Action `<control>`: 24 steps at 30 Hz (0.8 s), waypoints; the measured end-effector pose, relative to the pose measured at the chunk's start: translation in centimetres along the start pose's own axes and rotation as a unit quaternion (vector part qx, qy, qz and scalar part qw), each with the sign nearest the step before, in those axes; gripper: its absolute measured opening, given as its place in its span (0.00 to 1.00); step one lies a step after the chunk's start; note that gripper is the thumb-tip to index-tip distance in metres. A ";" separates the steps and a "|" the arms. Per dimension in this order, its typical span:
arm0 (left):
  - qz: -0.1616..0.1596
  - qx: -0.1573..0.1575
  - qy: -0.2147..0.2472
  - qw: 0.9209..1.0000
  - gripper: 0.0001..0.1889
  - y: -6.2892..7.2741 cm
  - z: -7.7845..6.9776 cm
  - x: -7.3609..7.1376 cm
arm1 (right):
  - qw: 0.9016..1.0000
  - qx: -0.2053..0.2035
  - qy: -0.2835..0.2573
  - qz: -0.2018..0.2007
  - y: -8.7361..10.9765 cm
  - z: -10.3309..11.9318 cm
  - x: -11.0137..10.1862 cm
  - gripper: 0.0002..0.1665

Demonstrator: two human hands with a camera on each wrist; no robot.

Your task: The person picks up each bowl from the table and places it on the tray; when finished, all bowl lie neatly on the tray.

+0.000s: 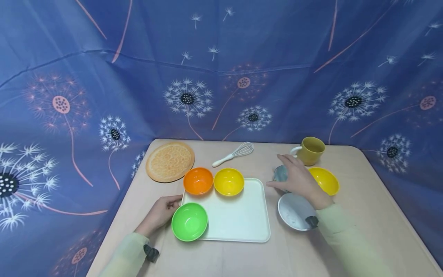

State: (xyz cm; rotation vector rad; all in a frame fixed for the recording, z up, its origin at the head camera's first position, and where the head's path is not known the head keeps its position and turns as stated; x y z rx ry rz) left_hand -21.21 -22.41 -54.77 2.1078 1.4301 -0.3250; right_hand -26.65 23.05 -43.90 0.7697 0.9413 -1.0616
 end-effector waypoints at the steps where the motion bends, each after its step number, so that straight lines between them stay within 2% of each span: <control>1: 0.000 -0.002 0.000 1.000 0.23 0.0 0.1 0.0 | 1.000 0.010 -0.002 -0.003 0.6 -1.2 -0.5 0.73; 7: 0.001 -0.009 0.007 1.000 0.23 0.1 0.3 0.1 | 0.997 0.079 -0.005 -0.010 3.6 -8.3 -2.6 0.74; 12: -0.004 -0.013 0.004 1.000 0.23 0.0 0.4 0.1 | 0.992 0.123 0.006 -0.003 5.4 -12.9 -2.5 0.78; 17: -0.006 -0.017 0.004 1.000 0.23 -0.1 0.5 0.1 | 0.988 0.153 -0.005 0.013 6.3 -15.3 -1.3 0.80; 24: -0.004 -0.016 -0.004 1.000 0.23 -0.3 0.6 0.2 | 0.986 0.165 -0.026 0.014 6.8 -16.5 0.1 0.81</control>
Point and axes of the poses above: each hand's wrist, its own y-axis away from the middle knuckle, its own x-axis out of the palm, z = x × y, the point moved 8 cm from there along -y, towards the middle knuckle, and after that the axes turned 10 degrees about z, right-handed, at the moved point
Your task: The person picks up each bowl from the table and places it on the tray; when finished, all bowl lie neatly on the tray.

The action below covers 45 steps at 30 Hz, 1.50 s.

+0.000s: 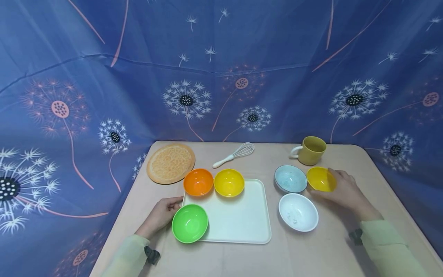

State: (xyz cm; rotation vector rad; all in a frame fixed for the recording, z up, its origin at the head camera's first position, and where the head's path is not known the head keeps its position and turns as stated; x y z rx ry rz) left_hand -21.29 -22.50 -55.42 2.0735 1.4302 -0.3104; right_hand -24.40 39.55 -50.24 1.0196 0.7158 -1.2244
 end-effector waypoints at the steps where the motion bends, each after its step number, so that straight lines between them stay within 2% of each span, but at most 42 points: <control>1: 0.000 0.000 0.000 1.000 0.23 0.0 0.1 0.0 | 1.000 0.001 -0.004 -0.001 0.0 0.0 0.1 0.82; 14: -0.001 -0.010 0.005 1.000 0.23 0.0 0.1 0.0 | 1.000 0.012 -0.021 -0.005 -0.2 0.0 0.2 0.82; 20: 0.001 -0.002 -0.001 1.000 0.23 -0.1 0.1 0.0 | 0.999 0.018 -0.025 -0.012 -0.2 -0.2 0.3 0.81; 31: 0.001 0.003 -0.005 1.000 0.23 0.0 -0.1 -0.1 | 0.998 0.021 -0.044 -0.034 0.5 -0.4 -1.2 0.80; 40: 0.000 0.000 -0.004 1.000 0.23 0.3 -0.2 -0.2 | 0.997 -0.032 -0.030 -0.065 1.5 2.3 -3.1 0.75; 45: -0.002 -0.002 -0.007 1.000 0.23 0.3 -0.1 -0.2 | 0.997 -0.045 -0.024 -0.063 1.8 4.1 -3.3 0.75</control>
Point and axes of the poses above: each hand's wrist, its own y-axis away from the middle knuckle, its own x-axis out of the palm, z = x × y, the point moved 8 cm from there along -y, towards the middle knuckle, and after that the axes turned 10 degrees about z, right-handed, at the moved point
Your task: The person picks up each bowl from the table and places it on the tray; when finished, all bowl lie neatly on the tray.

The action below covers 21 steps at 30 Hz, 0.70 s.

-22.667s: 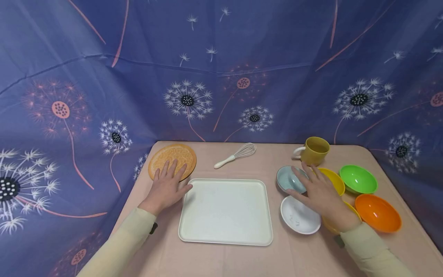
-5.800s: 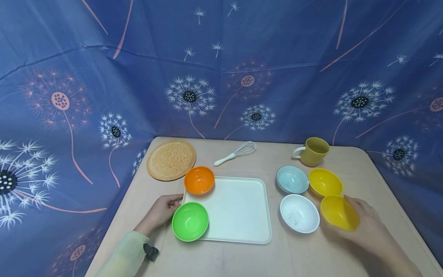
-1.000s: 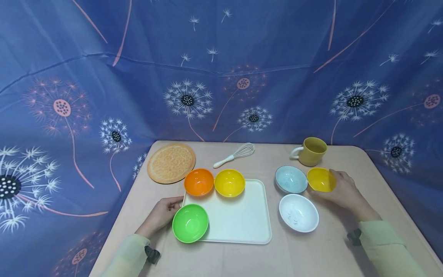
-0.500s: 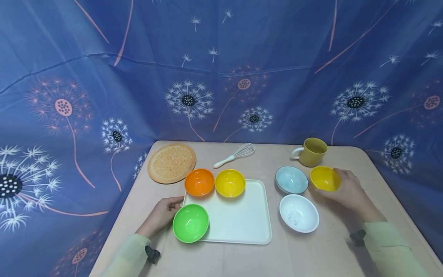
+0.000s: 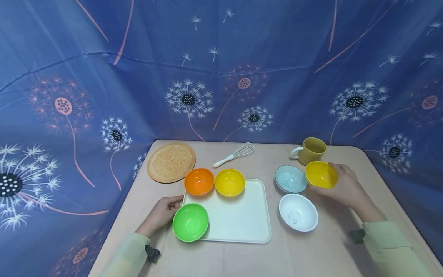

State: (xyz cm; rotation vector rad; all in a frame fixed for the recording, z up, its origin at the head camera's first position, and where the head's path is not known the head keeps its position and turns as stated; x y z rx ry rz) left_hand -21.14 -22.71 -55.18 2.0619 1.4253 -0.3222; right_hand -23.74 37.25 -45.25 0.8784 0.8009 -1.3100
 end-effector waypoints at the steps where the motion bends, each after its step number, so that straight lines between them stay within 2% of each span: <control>1: 0.000 0.002 0.000 1.000 0.23 0.0 0.0 0.0 | 1.000 -0.002 -0.001 0.000 0.0 0.3 0.0 0.75; 12: 0.003 0.017 0.005 1.000 0.23 -0.2 0.0 0.0 | 1.000 -0.015 0.019 -0.012 0.4 2.3 -0.2 0.73; 21: 0.004 0.020 0.002 1.000 0.23 -0.2 -0.2 -0.1 | 0.999 -0.052 0.000 0.002 1.2 6.3 -0.2 0.73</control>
Point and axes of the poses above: each hand's wrist, its own y-axis away from the middle knuckle, its own x-axis out of the palm, z = x × y, the point moved 8 cm from there along -y, towards the middle knuckle, and after that the axes turned 10 degrees about z, right-handed, at the moved point
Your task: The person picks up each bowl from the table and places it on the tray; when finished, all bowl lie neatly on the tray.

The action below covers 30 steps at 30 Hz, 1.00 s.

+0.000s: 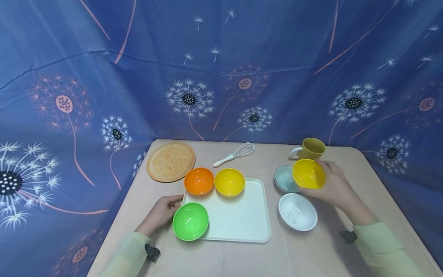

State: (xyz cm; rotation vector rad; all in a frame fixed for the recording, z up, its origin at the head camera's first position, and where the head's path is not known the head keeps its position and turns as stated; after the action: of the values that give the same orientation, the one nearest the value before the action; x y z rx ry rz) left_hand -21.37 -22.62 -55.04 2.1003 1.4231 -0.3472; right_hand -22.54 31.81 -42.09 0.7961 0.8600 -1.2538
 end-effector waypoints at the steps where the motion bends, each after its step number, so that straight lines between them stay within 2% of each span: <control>1: 0.000 -0.001 0.000 1.000 0.23 0.0 0.0 0.0 | 1.000 -0.003 -0.003 0.004 0.0 0.5 0.2 0.73; 8: 0.003 0.002 -0.002 1.000 0.23 0.0 0.1 0.0 | 0.998 -0.051 -0.023 0.013 -0.3 3.9 2.2 0.73; 16: 0.001 -0.002 -0.004 1.000 0.23 0.0 -0.1 -0.1 | 0.997 -0.058 -0.018 0.052 0.0 7.8 5.8 0.74; 26: -0.002 -0.002 -0.011 1.000 0.23 -0.1 -0.1 -0.3 | 0.990 -0.106 -0.035 0.087 1.0 12.7 10.4 0.70; 30: -0.002 -0.006 -0.009 1.000 0.22 -0.1 0.0 -0.2 | 0.987 -0.127 -0.021 0.096 1.6 14.4 11.9 0.68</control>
State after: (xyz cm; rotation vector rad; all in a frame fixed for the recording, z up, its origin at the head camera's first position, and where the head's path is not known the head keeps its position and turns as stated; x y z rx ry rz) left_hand -21.57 -22.74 -54.98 2.0792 1.4157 -0.3569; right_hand -18.22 13.94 -45.82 0.6299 0.8670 -0.9666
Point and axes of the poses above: each hand's wrist, its own y-axis away from the middle knuckle, its own x-axis out of the palm, z = x × y, the point moved 8 cm from there along -y, towards the middle knuckle, and after that the axes turned 10 degrees about z, right-handed, at the moved point
